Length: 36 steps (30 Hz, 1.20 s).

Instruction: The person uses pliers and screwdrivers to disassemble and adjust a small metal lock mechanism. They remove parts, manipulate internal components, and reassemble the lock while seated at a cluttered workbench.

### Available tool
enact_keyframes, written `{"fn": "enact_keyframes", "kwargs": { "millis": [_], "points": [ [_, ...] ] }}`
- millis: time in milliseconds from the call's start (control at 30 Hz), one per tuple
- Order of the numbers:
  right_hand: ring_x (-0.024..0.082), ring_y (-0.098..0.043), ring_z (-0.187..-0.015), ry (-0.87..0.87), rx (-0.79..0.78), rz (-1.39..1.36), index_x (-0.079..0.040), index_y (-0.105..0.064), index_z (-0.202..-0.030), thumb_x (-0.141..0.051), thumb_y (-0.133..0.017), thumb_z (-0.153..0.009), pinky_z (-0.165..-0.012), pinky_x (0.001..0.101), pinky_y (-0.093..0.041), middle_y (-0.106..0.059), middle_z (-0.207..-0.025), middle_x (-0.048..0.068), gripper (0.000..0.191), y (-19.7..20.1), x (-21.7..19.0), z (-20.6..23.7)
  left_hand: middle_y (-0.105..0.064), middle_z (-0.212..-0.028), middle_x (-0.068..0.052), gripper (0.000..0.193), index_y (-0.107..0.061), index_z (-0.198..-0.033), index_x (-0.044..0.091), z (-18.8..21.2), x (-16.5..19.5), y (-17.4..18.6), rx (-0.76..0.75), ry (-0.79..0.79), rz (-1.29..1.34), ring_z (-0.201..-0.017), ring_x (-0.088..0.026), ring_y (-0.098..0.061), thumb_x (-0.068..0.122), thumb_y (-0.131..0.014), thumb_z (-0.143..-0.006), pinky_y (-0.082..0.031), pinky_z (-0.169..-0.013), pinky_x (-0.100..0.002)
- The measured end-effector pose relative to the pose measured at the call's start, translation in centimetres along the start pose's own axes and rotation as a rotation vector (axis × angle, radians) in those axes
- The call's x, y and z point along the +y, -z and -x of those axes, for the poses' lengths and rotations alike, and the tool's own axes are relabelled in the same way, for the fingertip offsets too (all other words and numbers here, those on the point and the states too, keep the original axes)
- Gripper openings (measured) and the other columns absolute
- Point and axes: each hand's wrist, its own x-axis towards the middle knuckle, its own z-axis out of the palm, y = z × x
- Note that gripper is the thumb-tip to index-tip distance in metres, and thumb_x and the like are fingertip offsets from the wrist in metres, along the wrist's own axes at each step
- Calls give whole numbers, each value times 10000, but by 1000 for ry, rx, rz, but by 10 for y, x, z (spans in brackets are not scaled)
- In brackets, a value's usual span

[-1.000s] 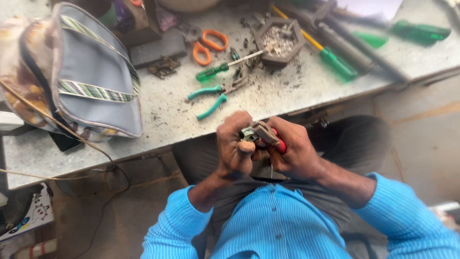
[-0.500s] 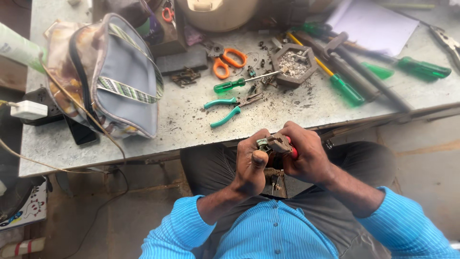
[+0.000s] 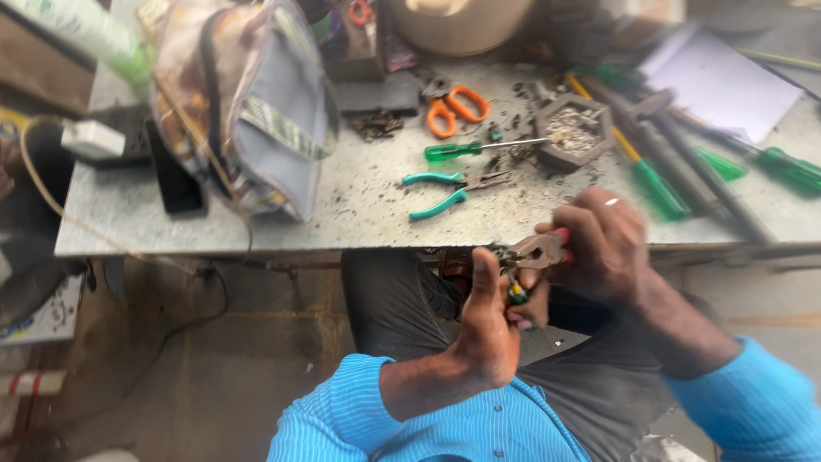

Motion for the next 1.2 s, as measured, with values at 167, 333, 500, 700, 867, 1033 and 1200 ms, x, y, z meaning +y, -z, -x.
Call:
{"fn": "enact_keyframes", "kwargs": {
  "millis": [167,333,500,700,867,1033,1200],
  "points": [
    [239,-513,-604,318,-47,205,-61,-602,-896,-223,-832,-816,-523,396,-400,-504,-718,76,293,9,11,-35,-298,-566,61,813,-434,-769,145,25,41,18,-144,488,272,-526,-102,-331,929,-252,-888,-375,-571,-290],
    [196,-533,-660,440,-22,288,-82,-582,-901,-224,-831,-944,-574,370,-434,-522,-757,40,290,2,29,-36,-292,-555,27,794,-434,-734,137,19,54,28,-225,526,267,-523,-131,-338,905,-298,-880,-433,-613,-325],
    [206,-544,-682,331,38,203,-70,-570,-947,-202,-782,-959,-595,386,-443,-549,-776,52,250,-31,21,-29,-311,-607,40,631,-405,-742,160,13,51,47,-56,353,176,-540,-107,-304,706,-340,-1052,-347,-559,-306],
    [320,-622,-852,-203,-172,-174,-7,-552,-1177,-116,-659,-878,-726,440,-510,-610,-942,167,335,-55,-27,-13,-326,-614,18,560,-436,-810,125,-11,34,76,69,-49,-108,-562,-106,-297,626,-360,-1048,-287,-557,-300],
    [174,-739,-962,-756,-441,-736,-38,-580,-1288,-246,-595,-1010,-831,366,-618,-730,-1008,91,348,-62,-38,2,-358,-653,45,561,-480,-904,96,-38,36,101,28,-378,-453,-597,-74,-297,635,-387,-1027,-257,-580,-263],
    [186,-658,-970,-1128,-634,-1024,-78,-588,-1397,-316,-602,-968,-822,385,-595,-684,-1063,110,491,-59,-35,13,-415,-782,-4,616,-436,-922,83,-53,39,114,75,-568,-724,-690,-107,-345,694,-437,-997,-292,-623,-283],
    [147,-623,-1105,-1102,-629,-1195,-53,-591,-1382,-339,-592,-987,-959,338,-529,-691,-1159,67,488,-52,-38,19,-412,-771,-31,642,-434,-929,71,-60,45,124,62,-728,-1001,-706,-132,-384,709,-465,-986,-317,-622,-305]
  ]
}}
